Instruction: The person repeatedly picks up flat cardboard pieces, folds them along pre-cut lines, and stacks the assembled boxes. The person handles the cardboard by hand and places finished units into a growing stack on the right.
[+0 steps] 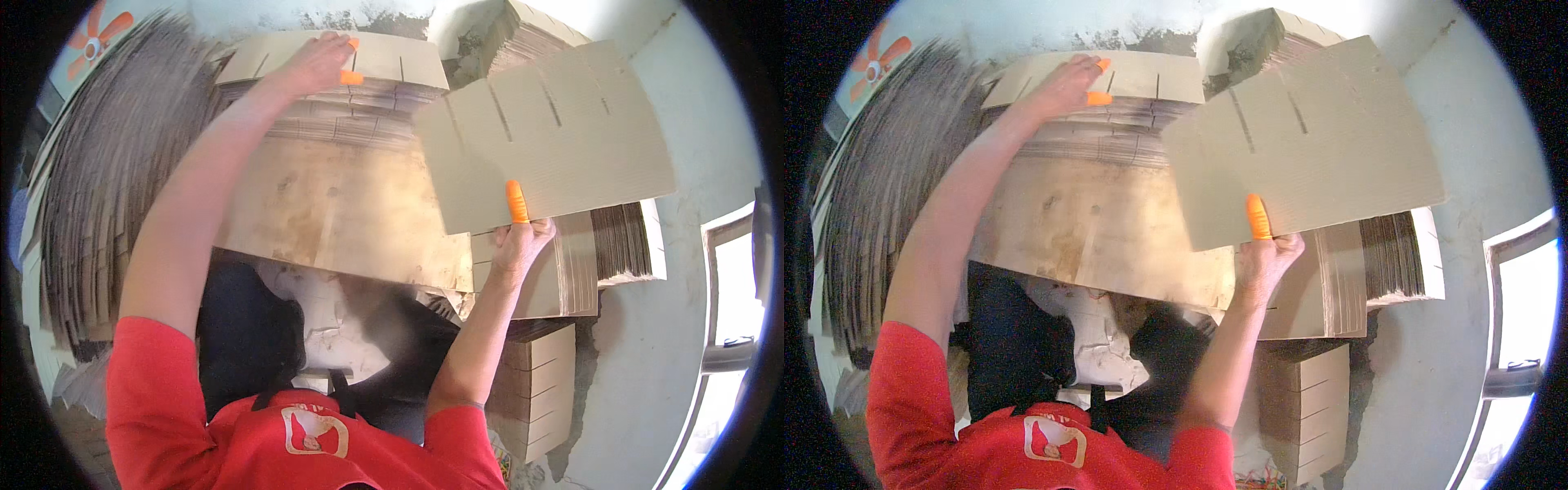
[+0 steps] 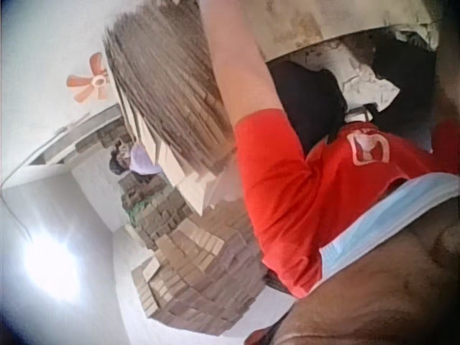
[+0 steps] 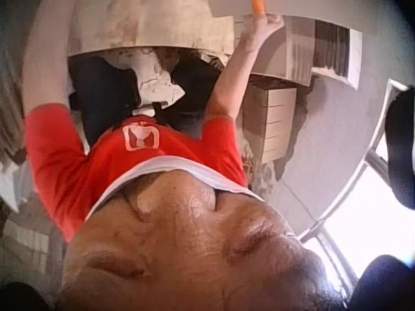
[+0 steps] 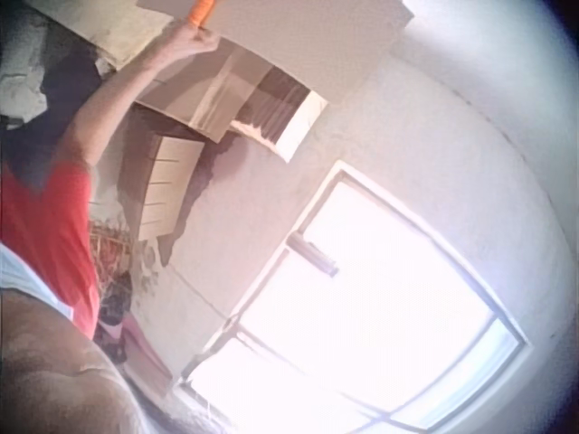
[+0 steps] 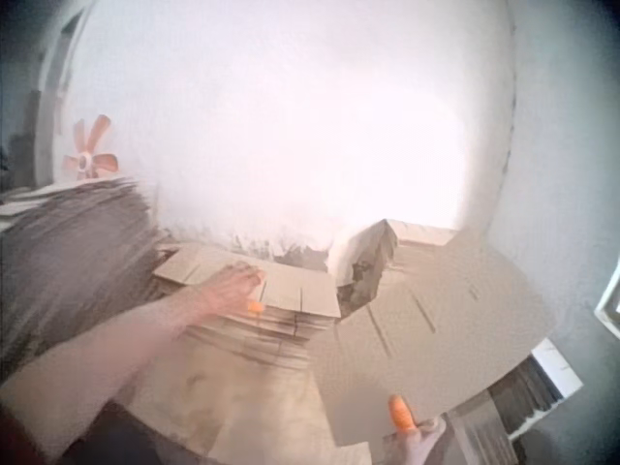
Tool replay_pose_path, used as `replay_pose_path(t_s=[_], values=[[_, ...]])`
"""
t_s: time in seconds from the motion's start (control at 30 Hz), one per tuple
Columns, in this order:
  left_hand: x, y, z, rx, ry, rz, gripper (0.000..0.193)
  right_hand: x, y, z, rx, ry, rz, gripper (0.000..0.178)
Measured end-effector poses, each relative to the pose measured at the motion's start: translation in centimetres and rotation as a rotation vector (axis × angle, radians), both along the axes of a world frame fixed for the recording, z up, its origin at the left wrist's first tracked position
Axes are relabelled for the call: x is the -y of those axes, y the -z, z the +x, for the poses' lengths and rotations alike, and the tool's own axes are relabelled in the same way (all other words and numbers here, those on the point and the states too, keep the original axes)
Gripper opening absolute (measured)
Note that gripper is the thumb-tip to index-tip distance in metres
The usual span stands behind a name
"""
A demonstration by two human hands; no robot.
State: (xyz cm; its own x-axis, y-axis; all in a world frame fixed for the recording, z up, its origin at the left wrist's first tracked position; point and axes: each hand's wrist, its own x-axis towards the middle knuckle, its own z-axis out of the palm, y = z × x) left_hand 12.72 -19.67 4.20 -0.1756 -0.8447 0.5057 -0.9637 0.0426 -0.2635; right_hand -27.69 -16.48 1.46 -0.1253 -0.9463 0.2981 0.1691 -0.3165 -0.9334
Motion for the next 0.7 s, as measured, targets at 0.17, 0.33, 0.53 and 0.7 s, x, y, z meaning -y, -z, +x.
replay_pose_path(t_s=[0.17,0.33,0.53,0.7], values=[[4.0,4.2,-4.6,-0.085,-0.130,0.248,0.032,0.5,1.8,0.9,0.002,-0.103,0.070,0.005],[6.3,3.8,-4.0,-0.063,-0.114,0.219,0.018,0.4,3.0,1.6,-0.025,-0.097,0.141,0.020],[8.0,5.3,-0.2,-0.322,-0.043,-0.044,0.008,0.7,3.3,2.1,0.054,-0.189,0.218,0.020],[8.9,4.7,2.1,-0.995,-0.189,0.102,0.008,0.3,3.1,2.4,0.085,-0.175,0.245,0.020]])
